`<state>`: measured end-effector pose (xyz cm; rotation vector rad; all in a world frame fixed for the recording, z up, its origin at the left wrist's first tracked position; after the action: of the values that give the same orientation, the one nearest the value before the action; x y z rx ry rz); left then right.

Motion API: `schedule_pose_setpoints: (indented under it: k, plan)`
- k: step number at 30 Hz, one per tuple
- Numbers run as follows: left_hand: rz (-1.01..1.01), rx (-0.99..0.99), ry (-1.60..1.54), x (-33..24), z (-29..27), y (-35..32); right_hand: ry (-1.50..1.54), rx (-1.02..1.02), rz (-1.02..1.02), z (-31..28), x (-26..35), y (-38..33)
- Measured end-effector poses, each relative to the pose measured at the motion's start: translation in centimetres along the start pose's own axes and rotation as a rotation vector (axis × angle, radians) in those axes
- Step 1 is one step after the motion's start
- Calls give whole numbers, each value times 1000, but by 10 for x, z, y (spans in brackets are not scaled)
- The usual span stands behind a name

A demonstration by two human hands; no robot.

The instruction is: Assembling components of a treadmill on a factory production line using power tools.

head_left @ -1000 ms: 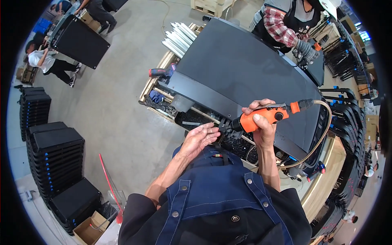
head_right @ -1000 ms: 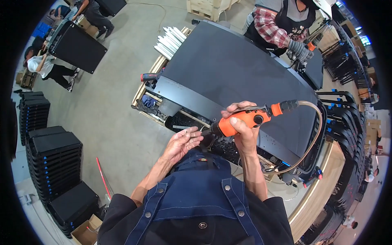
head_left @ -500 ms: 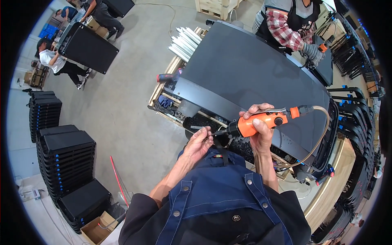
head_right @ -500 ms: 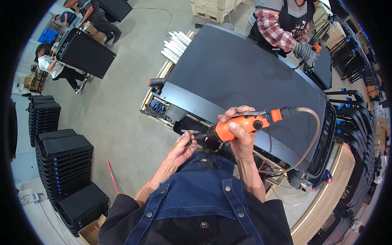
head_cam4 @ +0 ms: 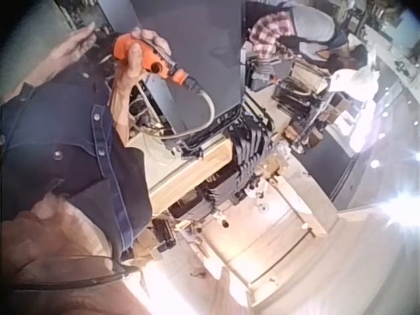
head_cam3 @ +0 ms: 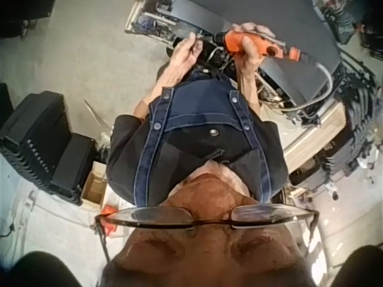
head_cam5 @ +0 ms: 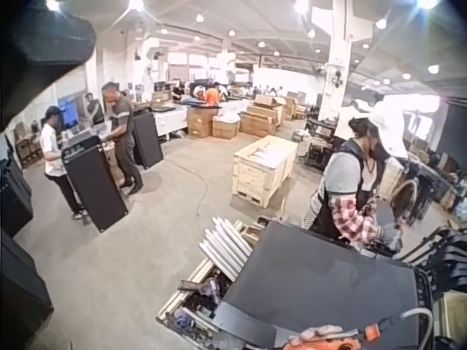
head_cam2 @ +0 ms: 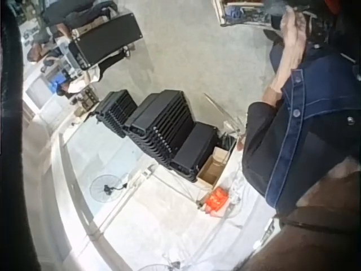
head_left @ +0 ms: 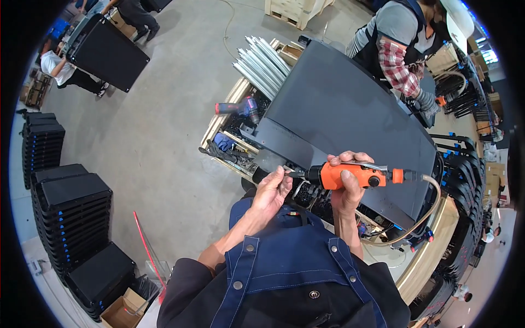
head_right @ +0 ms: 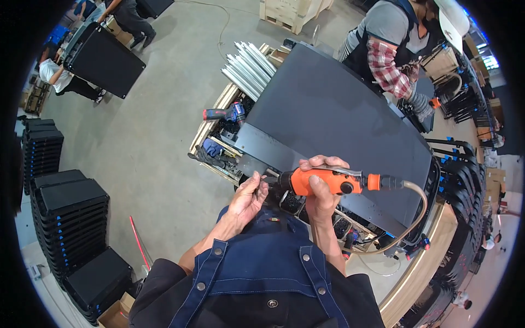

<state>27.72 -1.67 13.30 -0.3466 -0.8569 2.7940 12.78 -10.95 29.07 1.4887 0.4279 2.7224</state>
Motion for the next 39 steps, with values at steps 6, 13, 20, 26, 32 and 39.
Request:
schedule_pose_setpoints:
  k: [6, 13, 20, 26, 32, 39]
  plan:
    - [36, -18, 66, -38, 2, 27, -214, 88, -76, 42, -18, 17]
    - [-174, -9, -253, -46, -4, 59, -365, 250, -46, 93, -62, 47]
    - [-275, 78, -198, -49, -6, 54, -457, 486, 89, 126, -109, 73]
    - [-391, -30, 47, -40, -32, 27, -432, 632, 132, 140, -122, 85]
    - [-461, 160, 23, -34, -24, 20, -470, 580, 355, 135, -156, 75]
    - [-186, 120, 265, -72, -59, -10, -370, 855, 39, 197, -87, 101]
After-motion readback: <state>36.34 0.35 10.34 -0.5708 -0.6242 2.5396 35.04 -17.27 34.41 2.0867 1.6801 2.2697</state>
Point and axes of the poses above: each hand's wrist, its own y-axis towards the middle knuckle, its own z-axis out of the palm, x = y × z, the point moved 7 cm from there along y, towards the middle knuckle, and after that the axes turned 6 degrees about x, right-handed, at the moved point
